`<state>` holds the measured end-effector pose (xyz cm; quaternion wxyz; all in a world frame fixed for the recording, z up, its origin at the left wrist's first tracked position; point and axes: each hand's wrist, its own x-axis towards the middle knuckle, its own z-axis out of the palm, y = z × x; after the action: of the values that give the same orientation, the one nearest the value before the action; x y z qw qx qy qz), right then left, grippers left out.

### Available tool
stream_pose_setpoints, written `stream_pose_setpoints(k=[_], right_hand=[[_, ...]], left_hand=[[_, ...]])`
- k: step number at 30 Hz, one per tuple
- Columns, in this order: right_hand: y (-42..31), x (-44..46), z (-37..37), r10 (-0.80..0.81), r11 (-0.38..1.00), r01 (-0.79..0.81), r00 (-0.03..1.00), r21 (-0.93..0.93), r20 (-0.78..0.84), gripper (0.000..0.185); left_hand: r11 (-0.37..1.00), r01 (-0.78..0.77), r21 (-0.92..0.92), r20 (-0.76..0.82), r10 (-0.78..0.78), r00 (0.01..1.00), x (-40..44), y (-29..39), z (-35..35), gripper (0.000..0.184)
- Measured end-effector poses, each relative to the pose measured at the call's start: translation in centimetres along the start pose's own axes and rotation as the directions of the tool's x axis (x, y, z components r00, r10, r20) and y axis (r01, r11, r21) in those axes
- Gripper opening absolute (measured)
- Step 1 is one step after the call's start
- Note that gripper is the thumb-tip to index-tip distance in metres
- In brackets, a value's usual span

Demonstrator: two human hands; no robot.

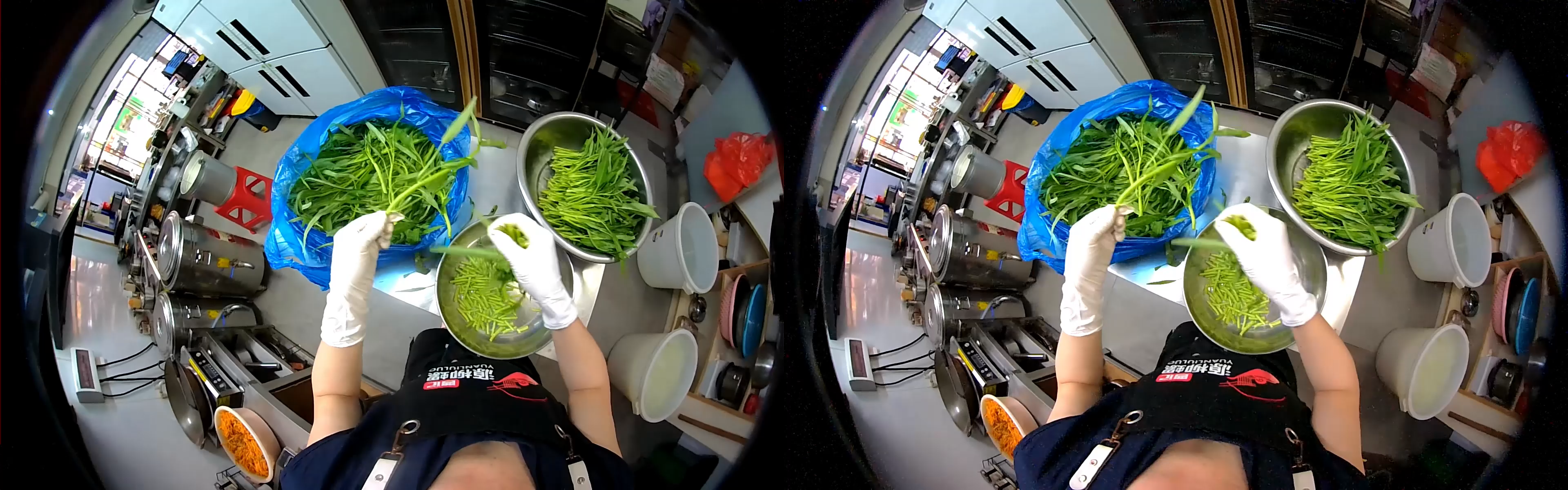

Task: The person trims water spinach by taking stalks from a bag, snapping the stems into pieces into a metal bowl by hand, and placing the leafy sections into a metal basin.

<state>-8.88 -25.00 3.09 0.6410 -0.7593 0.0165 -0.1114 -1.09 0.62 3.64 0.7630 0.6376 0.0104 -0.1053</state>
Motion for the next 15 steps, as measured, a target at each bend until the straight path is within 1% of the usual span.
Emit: stream_pose_setpoints(k=[1, 3, 4, 5, 6, 7, 9, 11, 14, 15], right_hand=[[-0.4, 0.2, 0.8, -0.108, 0.992, 0.106, 0.994, -0.071, -0.022, 0.013], [-1.4, 0.7, 1.8, -0.356, 0.905, 0.342, 0.934, -0.252, -0.013, 0.015], [-1.4, 1.2, 2.3, -0.53, 0.785, 0.498, 0.848, -0.368, 0.016, 0.017], [-1.1, 1.7, 2.7, -0.678, 0.624, 0.624, 0.732, -0.471, 0.07, 0.019], [-0.6, 2.0, 3.0, -0.739, 0.513, 0.677, 0.661, -0.528, 0.13, 0.024], [-0.3, 2.3, 3.3, -0.766, 0.404, 0.698, 0.612, -0.591, 0.198, 0.032], [0.0, 2.4, 3.6, -0.737, 0.342, 0.695, 0.616, -0.633, 0.278, 0.037], [0.6, 2.4, 3.7, -0.734, 0.323, 0.685, 0.617, -0.653, 0.284, 0.037], [0.9, 2.5, 3.7, -0.743, 0.317, 0.68, 0.611, -0.661, 0.272, 0.033], [1.0, 2.4, 3.7, -0.748, 0.321, 0.679, 0.609, -0.66, 0.264, 0.031]], left_hand=[[1.0, 0.016, -0.008, 0.026, -0.016, 1.0, -0.3, -0.2, 0.7, 0.026], [0.988, 0.09, -0.126, 0.051, -0.084, 0.995, -0.3, -1.6, 1.6, 0.026], [0.98, 0.109, -0.166, 0.077, -0.098, 0.992, -0.4, -2.1, 2.1, 0.028], [0.969, 0.143, -0.2, 0.107, -0.123, 0.987, -0.3, -2.6, 2.4, 0.029], [0.959, 0.166, -0.23, 0.115, -0.143, 0.983, -0.4, -3.1, 2.8, 0.028], [0.947, 0.189, -0.259, 0.123, -0.162, 0.979, -0.5, -3.4, 3.3, 0.026], [0.922, 0.232, -0.311, 0.172, -0.185, 0.967, -0.7, -4.0, 3.7, 0.026], [0.912, 0.235, -0.336, 0.176, -0.184, 0.967, -0.9, -4.6, 4.1, 0.025], [0.923, 0.252, -0.291, 0.192, -0.201, 0.961, -1.4, -4.4, 5.0, 0.023], [0.946, 0.218, -0.24, 0.165, -0.181, 0.969, -1.6, -4.3, 5.2, 0.022]])
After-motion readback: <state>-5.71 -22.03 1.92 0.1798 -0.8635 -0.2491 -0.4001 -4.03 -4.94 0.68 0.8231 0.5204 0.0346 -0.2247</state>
